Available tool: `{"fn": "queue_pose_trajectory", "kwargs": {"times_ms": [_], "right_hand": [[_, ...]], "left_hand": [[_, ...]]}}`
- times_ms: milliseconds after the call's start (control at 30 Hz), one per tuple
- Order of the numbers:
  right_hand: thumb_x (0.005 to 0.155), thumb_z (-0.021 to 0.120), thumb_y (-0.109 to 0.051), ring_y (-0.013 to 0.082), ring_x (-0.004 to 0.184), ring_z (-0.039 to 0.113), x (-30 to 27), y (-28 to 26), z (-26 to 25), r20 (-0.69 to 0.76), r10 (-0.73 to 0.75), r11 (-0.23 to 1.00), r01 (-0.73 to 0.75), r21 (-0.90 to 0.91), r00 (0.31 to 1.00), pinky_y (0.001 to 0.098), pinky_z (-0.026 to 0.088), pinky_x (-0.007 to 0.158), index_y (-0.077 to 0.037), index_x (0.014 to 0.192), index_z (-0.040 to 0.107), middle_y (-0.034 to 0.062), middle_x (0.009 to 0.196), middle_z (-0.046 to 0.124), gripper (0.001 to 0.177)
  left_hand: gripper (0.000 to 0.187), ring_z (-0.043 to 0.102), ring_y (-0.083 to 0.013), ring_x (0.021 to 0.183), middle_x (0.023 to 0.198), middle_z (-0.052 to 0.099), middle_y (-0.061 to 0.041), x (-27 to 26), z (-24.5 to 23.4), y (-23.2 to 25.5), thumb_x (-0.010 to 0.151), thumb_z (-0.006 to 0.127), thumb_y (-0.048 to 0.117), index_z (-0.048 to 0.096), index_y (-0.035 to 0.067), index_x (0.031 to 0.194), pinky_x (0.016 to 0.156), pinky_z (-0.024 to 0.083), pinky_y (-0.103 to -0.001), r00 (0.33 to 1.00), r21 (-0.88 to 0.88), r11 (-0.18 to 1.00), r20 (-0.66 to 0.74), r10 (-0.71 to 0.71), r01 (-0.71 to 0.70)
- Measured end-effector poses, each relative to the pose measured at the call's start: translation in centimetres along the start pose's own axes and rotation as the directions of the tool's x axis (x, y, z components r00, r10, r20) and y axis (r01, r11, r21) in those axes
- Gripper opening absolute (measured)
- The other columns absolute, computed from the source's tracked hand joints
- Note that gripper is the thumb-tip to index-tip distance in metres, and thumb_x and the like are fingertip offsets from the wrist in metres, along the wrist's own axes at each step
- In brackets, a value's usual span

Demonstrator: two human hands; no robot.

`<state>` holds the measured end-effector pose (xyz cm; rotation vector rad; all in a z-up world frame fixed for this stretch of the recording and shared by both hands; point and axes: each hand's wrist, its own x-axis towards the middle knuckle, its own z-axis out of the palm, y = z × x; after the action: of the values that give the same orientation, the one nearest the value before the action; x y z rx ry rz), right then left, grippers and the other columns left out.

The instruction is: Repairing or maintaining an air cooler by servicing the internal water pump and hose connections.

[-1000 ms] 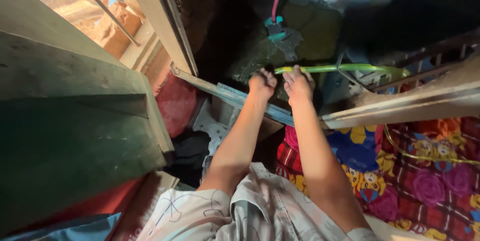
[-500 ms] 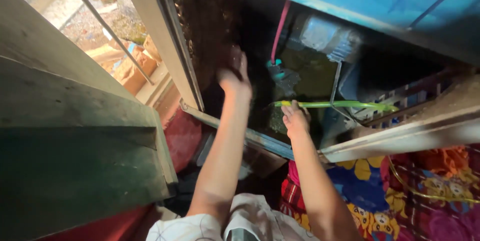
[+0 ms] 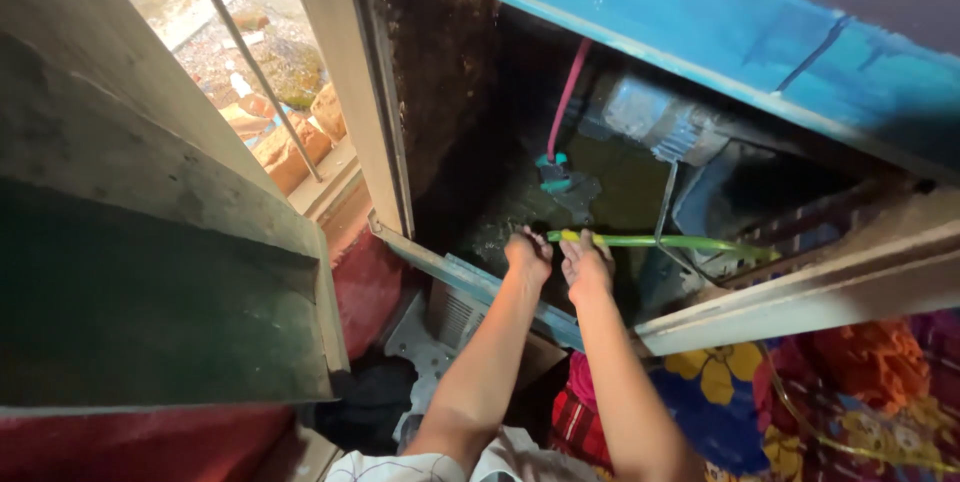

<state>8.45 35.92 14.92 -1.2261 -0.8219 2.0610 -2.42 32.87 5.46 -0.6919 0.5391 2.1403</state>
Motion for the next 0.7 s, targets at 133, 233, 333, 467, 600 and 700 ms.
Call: {"fn": "queue_pose_trajectory", "kwargs": {"times_ms": [133,233,333,467,600,700], "right_hand": [[0.099,0.065,-0.033,0.0217,0.108,0.072,0.3,0.4,-0.3,0.009,-0.011,0.999,0.011,-0.033,1.000,0.0248,0.046,0.064,-0.021,0.121,0.058,0.0066,0.119,0.076,0.026],[0.100,0.064,-0.033,0.0202,0.106,0.073,0.0,0.3,-0.2,0.021,-0.028,0.997,0.030,-0.072,0.999,0.0256,0.045,0.066,-0.021,0.121,0.058,0.0052,0.117,0.076,0.025],[0.101,0.063,-0.034,0.0188,0.105,0.072,0.1,0.3,-0.1,0.014,-0.026,0.994,0.028,-0.105,1.000,0.0255,0.043,0.066,-0.021,0.122,0.058,0.0037,0.116,0.076,0.025],[0.099,0.064,-0.035,0.0193,0.105,0.072,-0.2,0.2,-0.3,0.031,-0.018,0.994,0.021,-0.110,0.999,0.0259,0.043,0.065,-0.022,0.123,0.057,0.0029,0.117,0.076,0.027],[0.098,0.064,-0.035,0.0202,0.107,0.072,-0.5,-0.1,-0.7,0.052,-0.018,0.991,0.025,-0.131,0.998,0.0255,0.043,0.065,-0.022,0.125,0.057,0.0041,0.119,0.076,0.030],[0.098,0.066,-0.035,0.0222,0.108,0.073,1.5,1.1,-1.4,0.061,-0.011,0.995,0.017,-0.102,0.998,0.0246,0.044,0.065,-0.020,0.126,0.057,0.0072,0.120,0.073,0.033]], "left_hand": [[0.026,0.042,-0.0127,0.053,0.065,0.046,0.001,0.7,-1.6,-0.4,0.102,0.045,0.028,0.053,0.017,0.080,0.042,0.032,-0.024,0.986,0.017,0.988,0.064,-0.157,0.156],[0.025,0.042,-0.0132,0.053,0.066,0.048,0.000,1.2,-2.3,0.6,0.102,0.043,0.024,0.054,0.016,0.081,0.043,0.033,-0.023,0.961,0.005,0.961,0.032,-0.276,0.276],[0.024,0.049,-0.0111,0.055,0.069,0.055,0.000,4.8,-1.8,4.4,0.104,0.043,0.022,0.055,0.014,0.085,0.046,0.041,-0.022,0.972,-0.267,0.946,-0.096,-0.214,0.182],[0.027,0.056,-0.0215,0.095,0.106,0.062,-0.005,-2.9,5.2,14.1,0.100,0.046,0.027,0.066,0.012,0.111,0.077,0.055,-0.037,0.967,-0.571,0.791,-0.027,0.252,-0.222],[0.041,0.057,-0.0289,0.120,0.132,0.063,-0.006,-17.1,18.1,17.5,0.093,0.048,0.027,0.062,0.013,0.130,0.101,0.047,-0.052,0.724,-0.549,0.770,0.379,0.576,-0.325],[0.014,0.052,-0.0195,0.091,0.100,0.057,0.000,-10.7,13.5,14.4,0.101,0.054,0.025,0.059,0.014,0.109,0.076,0.046,-0.037,0.773,-0.241,0.818,0.270,0.574,-0.523]]}}
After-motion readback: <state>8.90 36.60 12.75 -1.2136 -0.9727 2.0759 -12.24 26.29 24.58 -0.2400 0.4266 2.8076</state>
